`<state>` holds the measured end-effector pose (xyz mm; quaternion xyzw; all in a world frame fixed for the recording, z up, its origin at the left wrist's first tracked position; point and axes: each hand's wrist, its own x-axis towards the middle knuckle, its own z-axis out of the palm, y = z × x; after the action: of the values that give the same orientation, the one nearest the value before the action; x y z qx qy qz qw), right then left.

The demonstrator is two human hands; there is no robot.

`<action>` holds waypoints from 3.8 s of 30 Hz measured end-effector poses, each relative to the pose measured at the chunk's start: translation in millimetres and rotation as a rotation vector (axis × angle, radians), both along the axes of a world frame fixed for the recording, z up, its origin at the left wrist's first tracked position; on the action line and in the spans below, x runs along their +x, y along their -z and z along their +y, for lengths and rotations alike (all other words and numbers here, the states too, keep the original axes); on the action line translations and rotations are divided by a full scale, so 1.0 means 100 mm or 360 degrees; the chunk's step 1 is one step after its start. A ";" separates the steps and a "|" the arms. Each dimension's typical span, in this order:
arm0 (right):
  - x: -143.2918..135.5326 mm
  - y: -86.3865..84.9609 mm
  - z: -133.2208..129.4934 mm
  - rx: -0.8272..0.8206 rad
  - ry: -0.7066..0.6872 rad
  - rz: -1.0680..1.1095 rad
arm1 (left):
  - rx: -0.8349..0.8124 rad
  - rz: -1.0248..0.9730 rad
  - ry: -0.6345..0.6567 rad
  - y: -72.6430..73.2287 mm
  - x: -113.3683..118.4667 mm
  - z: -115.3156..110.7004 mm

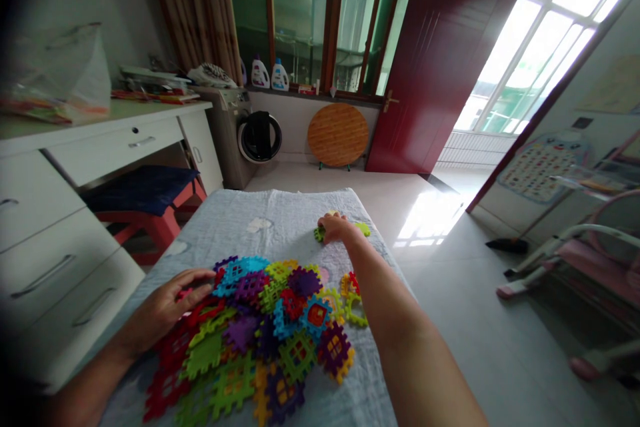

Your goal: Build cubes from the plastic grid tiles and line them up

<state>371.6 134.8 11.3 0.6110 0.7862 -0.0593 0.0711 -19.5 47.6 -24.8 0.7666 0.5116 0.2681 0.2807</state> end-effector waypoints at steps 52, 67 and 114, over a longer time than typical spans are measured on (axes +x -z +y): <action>-0.06 -0.04 -0.02 -0.0040 0.0012 0.0003 | 0.0036 0.0003 0.0001 0.01 0.00 0.00; 0.45 -0.03 -0.10 -0.0049 0.0263 -0.0127 | -0.0016 -0.0009 0.0017 0.03 0.00 0.01; -0.20 -0.29 -0.60 -0.0050 -0.0086 0.0338 | 0.0060 -0.0003 0.0037 -0.05 0.02 -0.03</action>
<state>351.5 74.4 40.3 0.5786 0.8045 -0.1341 -0.0014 -17.2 44.4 -20.1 0.7774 0.4971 0.2752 0.2698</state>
